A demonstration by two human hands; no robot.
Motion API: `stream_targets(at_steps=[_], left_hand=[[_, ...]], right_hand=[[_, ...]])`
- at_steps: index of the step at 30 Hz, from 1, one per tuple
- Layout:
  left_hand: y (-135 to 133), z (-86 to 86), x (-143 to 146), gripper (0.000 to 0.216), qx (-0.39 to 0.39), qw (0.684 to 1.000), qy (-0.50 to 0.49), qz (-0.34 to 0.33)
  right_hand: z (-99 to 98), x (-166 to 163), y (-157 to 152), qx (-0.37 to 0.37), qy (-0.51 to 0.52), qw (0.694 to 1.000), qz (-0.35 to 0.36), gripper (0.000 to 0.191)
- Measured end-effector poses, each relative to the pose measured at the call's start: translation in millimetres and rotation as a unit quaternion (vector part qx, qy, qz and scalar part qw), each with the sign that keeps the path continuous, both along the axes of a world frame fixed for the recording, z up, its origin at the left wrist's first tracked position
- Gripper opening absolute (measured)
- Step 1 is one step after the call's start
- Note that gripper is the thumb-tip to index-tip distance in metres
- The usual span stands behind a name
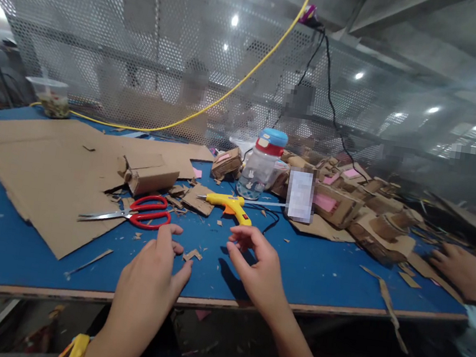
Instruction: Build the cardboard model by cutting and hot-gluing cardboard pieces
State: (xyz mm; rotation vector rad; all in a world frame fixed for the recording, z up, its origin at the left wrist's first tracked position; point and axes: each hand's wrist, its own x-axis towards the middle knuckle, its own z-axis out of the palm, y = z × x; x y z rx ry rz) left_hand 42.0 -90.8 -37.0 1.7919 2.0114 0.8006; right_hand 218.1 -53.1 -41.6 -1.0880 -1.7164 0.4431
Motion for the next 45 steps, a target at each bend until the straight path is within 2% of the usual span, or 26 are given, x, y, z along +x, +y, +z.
stream_targets(at_steps=[14, 24, 33, 38, 42, 45], left_hand=[[9.2, 9.2, 1.2, 0.036, -0.028, 0.999, 0.010, -0.023], [17.2, 7.3, -3.3, 0.039, -0.048, 0.998, 0.007, -0.033], [17.0, 3.0, -8.3, 0.039, -0.023, 0.998, -0.005, -0.063], [16.2, 2.1, -9.7, 0.039, -0.013, 0.997, -0.005, -0.074], [14.9, 4.2, -13.2, 0.038, -0.020, 0.996, 0.003, -0.083], [13.9, 1.9, -21.6, 0.038, -0.018, 0.995, -0.010, -0.096]], right_hand=[[-2.3, 0.9, 1.1, 0.003, -0.012, 1.000, -0.006, 0.016], [-2.2, 0.8, 1.2, -0.001, -0.009, 1.000, -0.006, 0.016], [-2.0, 0.9, 2.0, -0.012, -0.017, 1.000, -0.002, 0.016], [0.4, -2.5, 2.9, -0.029, -0.066, 0.996, 0.054, 0.024], [8.1, -8.2, 0.4, -0.087, -0.128, 0.978, 0.141, 0.038], [14.1, -12.4, -0.4, -0.110, -0.155, 0.966, 0.177, 0.044]])
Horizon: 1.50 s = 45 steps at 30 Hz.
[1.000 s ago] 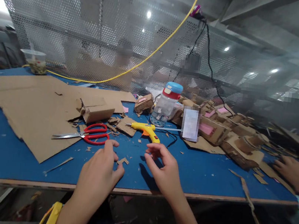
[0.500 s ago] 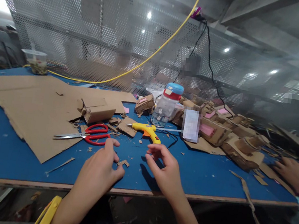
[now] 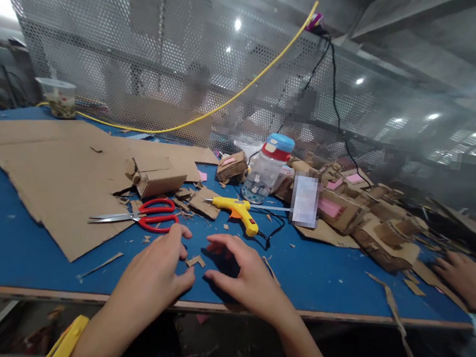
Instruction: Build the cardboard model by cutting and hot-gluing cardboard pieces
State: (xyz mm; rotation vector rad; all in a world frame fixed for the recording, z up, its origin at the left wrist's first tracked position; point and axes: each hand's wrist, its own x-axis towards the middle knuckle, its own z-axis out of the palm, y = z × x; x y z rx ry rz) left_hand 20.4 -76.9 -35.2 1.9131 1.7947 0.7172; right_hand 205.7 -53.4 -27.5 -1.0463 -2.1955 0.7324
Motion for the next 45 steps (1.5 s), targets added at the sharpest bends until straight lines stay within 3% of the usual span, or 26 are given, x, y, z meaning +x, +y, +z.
stream_targets(at_steps=[10, 33, 45], left_hand=[[-0.7, -1.9, -21.9, 0.038, 0.029, 0.993, -0.082, -0.082], [3.3, -3.1, -22.9, 0.051, 0.009, 0.991, -0.100, -0.088], [0.2, -1.9, -36.6, 0.064, -0.016, 0.994, -0.094, -0.060]], right_hand=[[8.1, -4.0, 20.1, 0.004, -0.066, 0.992, 0.107, 0.052], [24.1, -11.9, 50.1, -0.065, -0.123, 0.971, 0.196, 0.058], [20.1, -20.3, 62.9, -0.131, -0.146, 0.952, 0.236, 0.064]])
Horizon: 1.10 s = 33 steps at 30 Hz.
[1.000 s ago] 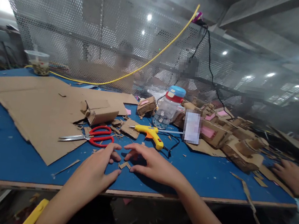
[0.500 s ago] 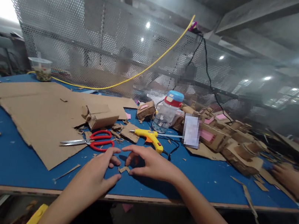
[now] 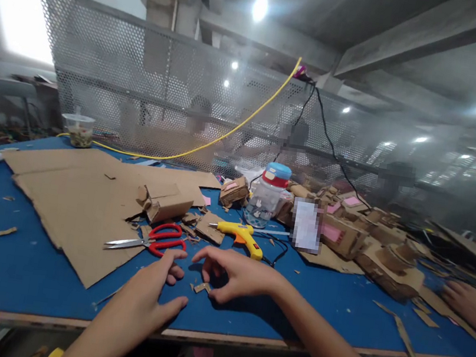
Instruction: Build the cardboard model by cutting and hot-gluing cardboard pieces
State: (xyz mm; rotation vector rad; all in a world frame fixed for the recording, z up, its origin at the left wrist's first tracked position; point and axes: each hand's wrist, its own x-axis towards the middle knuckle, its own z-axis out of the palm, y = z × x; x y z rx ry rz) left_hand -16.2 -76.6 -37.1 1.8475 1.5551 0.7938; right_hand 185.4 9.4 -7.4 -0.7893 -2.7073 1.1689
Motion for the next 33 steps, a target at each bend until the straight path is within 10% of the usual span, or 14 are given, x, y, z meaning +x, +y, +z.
stream_targets(at_steps=[13, 33], left_hand=[[0.1, -10.7, -28.8, 0.047, 0.118, 0.990, -0.052, 0.057], [0.9, 18.5, 7.4, 0.019, 0.171, 0.958, -0.224, 0.043]], right_hand=[[1.8, 6.1, -2.2, -0.011, 0.032, 0.998, -0.058, 0.064], [22.4, -8.4, -32.8, 0.081, 0.234, 0.966, -0.079, 0.072]])
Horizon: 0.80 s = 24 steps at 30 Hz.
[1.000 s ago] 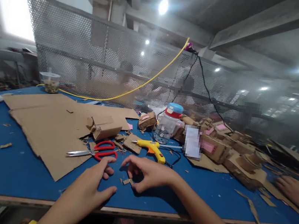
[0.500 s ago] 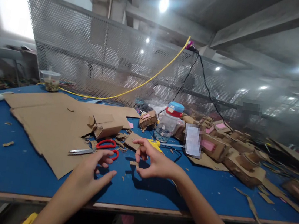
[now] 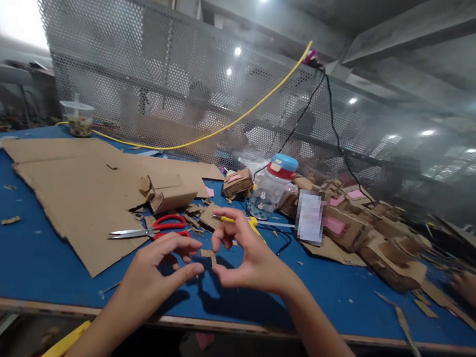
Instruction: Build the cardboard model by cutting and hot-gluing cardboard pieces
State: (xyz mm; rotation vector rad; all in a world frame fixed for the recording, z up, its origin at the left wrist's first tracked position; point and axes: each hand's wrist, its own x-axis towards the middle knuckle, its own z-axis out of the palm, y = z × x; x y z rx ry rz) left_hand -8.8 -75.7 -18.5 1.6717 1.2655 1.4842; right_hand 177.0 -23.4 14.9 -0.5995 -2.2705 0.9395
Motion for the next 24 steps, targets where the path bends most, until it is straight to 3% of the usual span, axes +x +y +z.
stream_targets(at_steps=[15, 21, 24], left_hand=[[-3.5, -11.8, 4.0, 0.010, 0.100, 0.994, 0.043, 0.030], [-4.3, -13.4, -0.7, 0.011, 0.099, 0.993, 0.041, 0.053], [-4.4, -9.3, -13.7, 0.015, 0.046, 0.996, 0.032, 0.068]], right_hand=[[1.0, -5.1, -6.2, -0.025, -0.008, 1.000, 0.016, 0.073], [5.3, 1.7, -4.4, 0.043, -0.007, 0.999, -0.026, 0.077], [6.5, 6.9, 0.5, 0.062, -0.006, 0.997, -0.055, 0.077]])
